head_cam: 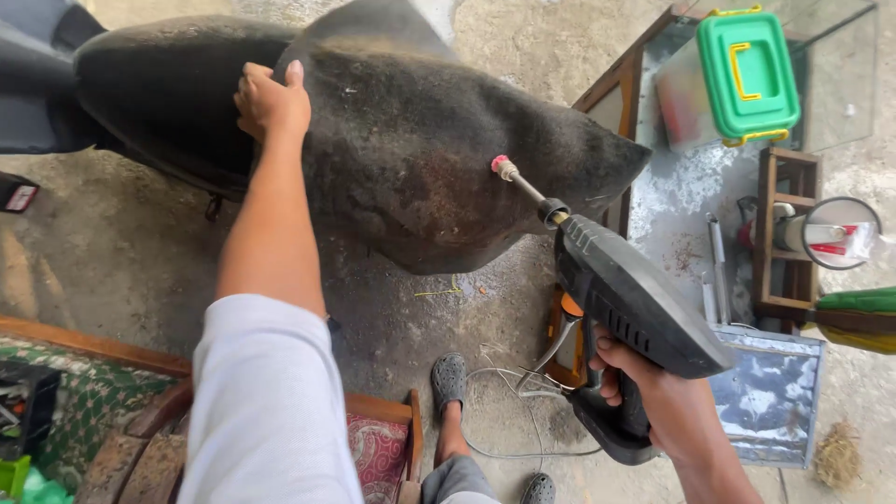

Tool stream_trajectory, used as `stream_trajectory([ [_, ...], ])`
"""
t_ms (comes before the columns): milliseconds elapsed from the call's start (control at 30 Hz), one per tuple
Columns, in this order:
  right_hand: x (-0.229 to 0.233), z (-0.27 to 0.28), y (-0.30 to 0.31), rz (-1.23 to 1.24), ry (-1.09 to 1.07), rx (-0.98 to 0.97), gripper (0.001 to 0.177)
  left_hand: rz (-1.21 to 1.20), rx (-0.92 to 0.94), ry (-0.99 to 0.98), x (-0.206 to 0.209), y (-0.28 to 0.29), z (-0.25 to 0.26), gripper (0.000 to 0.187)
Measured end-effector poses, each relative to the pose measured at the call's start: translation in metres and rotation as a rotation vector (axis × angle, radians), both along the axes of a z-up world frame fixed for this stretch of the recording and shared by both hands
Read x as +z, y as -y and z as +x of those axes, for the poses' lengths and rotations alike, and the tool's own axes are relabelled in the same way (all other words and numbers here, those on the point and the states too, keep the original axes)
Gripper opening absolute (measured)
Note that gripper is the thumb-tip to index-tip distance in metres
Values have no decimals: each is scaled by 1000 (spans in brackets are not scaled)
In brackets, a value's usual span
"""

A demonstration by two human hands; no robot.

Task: Cleaning a motorcycle using a pressure washer and a cloth.

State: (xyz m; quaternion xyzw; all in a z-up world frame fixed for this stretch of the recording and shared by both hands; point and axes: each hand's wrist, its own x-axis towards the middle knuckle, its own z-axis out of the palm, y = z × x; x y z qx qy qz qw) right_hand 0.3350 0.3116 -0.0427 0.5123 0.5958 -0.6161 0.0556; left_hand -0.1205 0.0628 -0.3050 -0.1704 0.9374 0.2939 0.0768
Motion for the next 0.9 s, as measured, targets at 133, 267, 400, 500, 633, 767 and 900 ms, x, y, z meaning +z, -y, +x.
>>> stream_trajectory([
  [133, 4, 0, 1, 12, 30, 13, 22, 17, -7, 78, 7, -1, -10, 38],
  [267, 6, 32, -2, -15, -47, -87, 32, -249, -64, -479, -17, -20, -7, 41],
  [400, 28, 68, -13, 39, -112, -163, 33, 114, -631, -423, 77, -106, 130, 69],
  [500, 36, 81, -21, 73, -43, -271, 35, -106, -1162, -244, 74, -154, 229, 118],
  [633, 40, 97, -19, 79, -124, -281, 38, -133, -1200, -520, 15, -195, 274, 104],
  [767, 45, 109, -12, 79, -175, -254, 42, -34, -1107, -733, 10, -197, 274, 90],
  [900, 52, 113, -5, 105, -181, -272, 39, -19, -1085, -730, 9, -206, 276, 85],
])
